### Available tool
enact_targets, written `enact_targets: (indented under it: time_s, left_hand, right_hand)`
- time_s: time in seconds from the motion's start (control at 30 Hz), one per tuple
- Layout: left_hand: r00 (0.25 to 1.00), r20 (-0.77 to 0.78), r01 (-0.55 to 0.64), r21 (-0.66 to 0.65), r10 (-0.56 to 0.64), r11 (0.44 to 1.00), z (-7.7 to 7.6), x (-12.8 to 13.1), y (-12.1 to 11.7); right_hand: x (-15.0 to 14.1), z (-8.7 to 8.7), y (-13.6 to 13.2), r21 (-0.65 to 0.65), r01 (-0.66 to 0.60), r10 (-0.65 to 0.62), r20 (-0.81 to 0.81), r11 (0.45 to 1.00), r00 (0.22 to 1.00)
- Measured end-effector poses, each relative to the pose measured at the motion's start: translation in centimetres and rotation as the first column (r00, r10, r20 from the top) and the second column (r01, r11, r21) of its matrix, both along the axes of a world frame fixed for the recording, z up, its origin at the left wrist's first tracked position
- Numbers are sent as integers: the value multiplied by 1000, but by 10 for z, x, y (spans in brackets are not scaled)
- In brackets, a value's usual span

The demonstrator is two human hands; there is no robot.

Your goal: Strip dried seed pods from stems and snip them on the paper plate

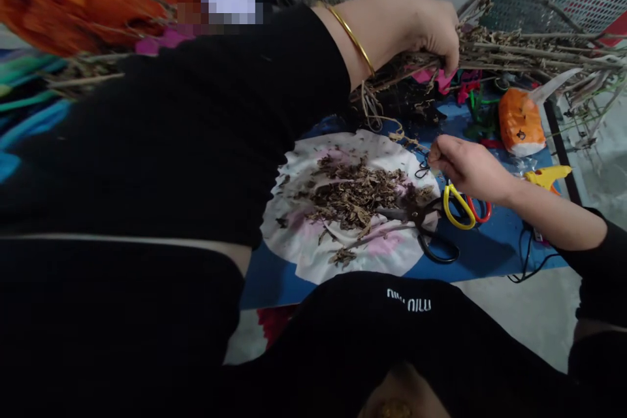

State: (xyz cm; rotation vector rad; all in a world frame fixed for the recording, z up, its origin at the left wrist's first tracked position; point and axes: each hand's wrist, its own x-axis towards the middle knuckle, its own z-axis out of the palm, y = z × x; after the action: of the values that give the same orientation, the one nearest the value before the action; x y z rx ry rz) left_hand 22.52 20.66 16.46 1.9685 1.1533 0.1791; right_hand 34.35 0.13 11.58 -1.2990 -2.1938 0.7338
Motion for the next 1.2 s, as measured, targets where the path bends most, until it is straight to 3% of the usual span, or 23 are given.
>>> enact_targets:
  time_s: [0.1,0.23,0.3,0.4,0.47,0.53,0.63,0.7,0.73,0.8,0.87,0.97,1.07,1.2]
  left_hand:
    - [993,-79,105,207,-91,973,-2,1,3]
    - [989,-89,134,204,-118,970,-2,0,6]
    - [989,-91,132,172,-118,976,-2,0,7]
    - [990,-102,109,153,-94,982,-2,1,6]
    - [993,-103,78,152,-63,985,-2,2,5]
    - [993,-107,63,149,-47,987,0,2,3]
    - [987,-146,90,188,-62,978,5,-1,0]
    - [985,-157,104,208,-72,972,10,-3,-5]
    - [986,-151,108,206,-77,973,13,-5,-7]
    - [990,-115,97,179,-77,979,16,-7,-11]
    - [994,-87,81,153,-69,985,17,-7,-13]
    - [996,-77,54,133,-44,990,13,-6,-10]
    - [994,-99,60,148,-45,987,11,-4,-9]
    - [992,-117,72,164,-53,984,10,-4,-6]
  right_hand:
    - [0,2,1,83,18,-24,70,996,997]
    - [19,8,12,45,11,-13,46,999,999]
    - [35,12,19,11,82,-82,-7,997,997]
    - [67,20,24,49,252,-257,178,966,950]
    - [90,25,24,171,385,-419,459,907,783]
    - [115,29,21,311,463,-535,675,830,508]
    - [146,30,15,327,492,-454,876,807,162]
    - [156,28,13,281,528,-354,934,801,41]
    - [157,26,13,291,539,-361,932,791,26]
    - [152,19,18,375,512,-489,866,773,103]
    - [138,8,29,433,442,-586,750,785,306]
    - [111,-18,55,354,360,-504,628,863,593]
    - [84,-51,90,186,383,-420,548,905,723]
    - [54,-90,130,39,451,-414,473,892,777]
